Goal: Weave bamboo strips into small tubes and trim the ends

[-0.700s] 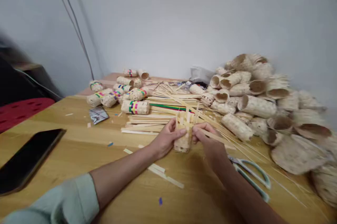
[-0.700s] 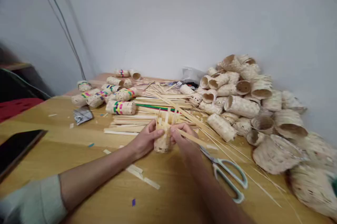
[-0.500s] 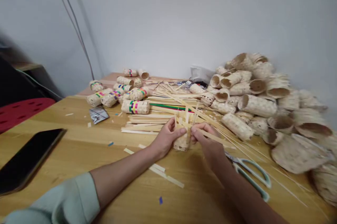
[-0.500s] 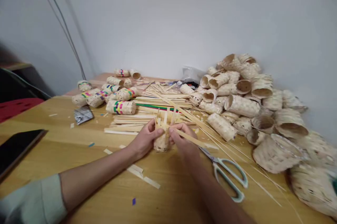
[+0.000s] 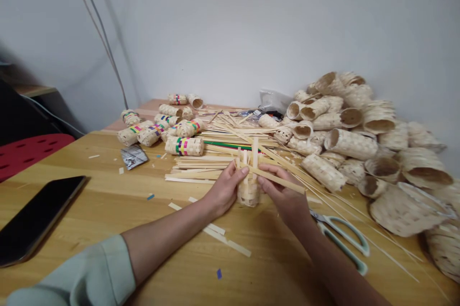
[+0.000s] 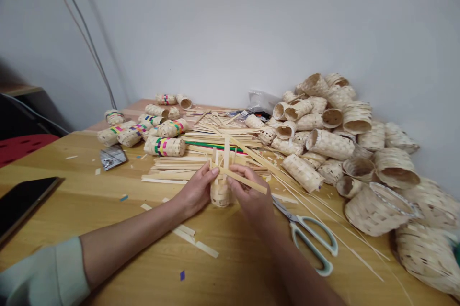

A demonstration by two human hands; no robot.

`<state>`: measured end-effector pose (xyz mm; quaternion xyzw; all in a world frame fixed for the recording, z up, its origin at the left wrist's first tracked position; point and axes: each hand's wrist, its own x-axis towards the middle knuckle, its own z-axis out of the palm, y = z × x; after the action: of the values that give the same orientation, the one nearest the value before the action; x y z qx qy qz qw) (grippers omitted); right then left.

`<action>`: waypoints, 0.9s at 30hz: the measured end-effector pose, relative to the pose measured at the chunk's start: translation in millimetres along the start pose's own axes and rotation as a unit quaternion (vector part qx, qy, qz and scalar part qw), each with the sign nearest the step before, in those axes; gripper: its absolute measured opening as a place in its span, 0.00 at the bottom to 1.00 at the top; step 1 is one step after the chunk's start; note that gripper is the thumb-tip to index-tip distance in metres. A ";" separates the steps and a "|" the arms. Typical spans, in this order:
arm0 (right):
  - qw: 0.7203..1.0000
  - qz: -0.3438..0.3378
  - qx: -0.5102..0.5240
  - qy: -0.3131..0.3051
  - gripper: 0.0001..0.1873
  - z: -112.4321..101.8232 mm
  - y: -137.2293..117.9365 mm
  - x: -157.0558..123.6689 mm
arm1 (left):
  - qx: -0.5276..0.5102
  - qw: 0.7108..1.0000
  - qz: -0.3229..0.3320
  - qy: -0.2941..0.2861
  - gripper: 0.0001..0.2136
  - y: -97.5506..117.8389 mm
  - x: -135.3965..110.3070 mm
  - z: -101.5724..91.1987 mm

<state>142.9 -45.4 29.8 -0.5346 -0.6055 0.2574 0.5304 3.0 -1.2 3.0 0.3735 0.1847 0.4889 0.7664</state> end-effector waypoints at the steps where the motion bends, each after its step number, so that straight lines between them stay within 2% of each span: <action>1: 1.000 0.005 0.017 0.007 0.15 -0.9 1.1 0.7 | -0.002 1.000 -0.003 0.002 0.20 0.5 0.2 -0.1; 4: 0.999 0.020 0.046 0.006 0.18 -2.1 4.3 1.4 | 0.003 1.000 -0.009 -0.009 0.16 1.5 0.3 -0.3; 8: 0.998 0.006 0.068 -0.004 0.21 -0.1 7.7 0.4 | 0.014 0.999 -0.001 -0.030 0.14 1.9 -0.5 0.3; 12: 0.995 -0.010 0.095 0.012 0.18 1.5 9.0 -0.5 | -0.001 0.998 -0.008 -0.064 0.14 1.5 -1.7 2.2; 18: 1.000 -0.015 -0.003 -0.001 0.19 -1.8 7.6 -1.7 | -0.003 0.997 -0.029 -0.070 0.14 -1.2 -3.1 2.1; 21: 1.000 0.019 0.003 0.002 0.18 -1.2 6.8 -0.5 | 0.000 0.996 -0.033 -0.084 0.14 -2.7 -3.8 2.4; 27: 0.983 0.128 0.132 0.013 0.18 4.9 2.7 4.0 | 0.012 0.995 -0.041 -0.095 0.15 -4.6 -5.6 3.4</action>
<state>140.0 -39.6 27.4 -0.5358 -0.4859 0.3941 0.5670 5.5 -8.6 1.4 0.4191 0.1319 0.4172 0.7956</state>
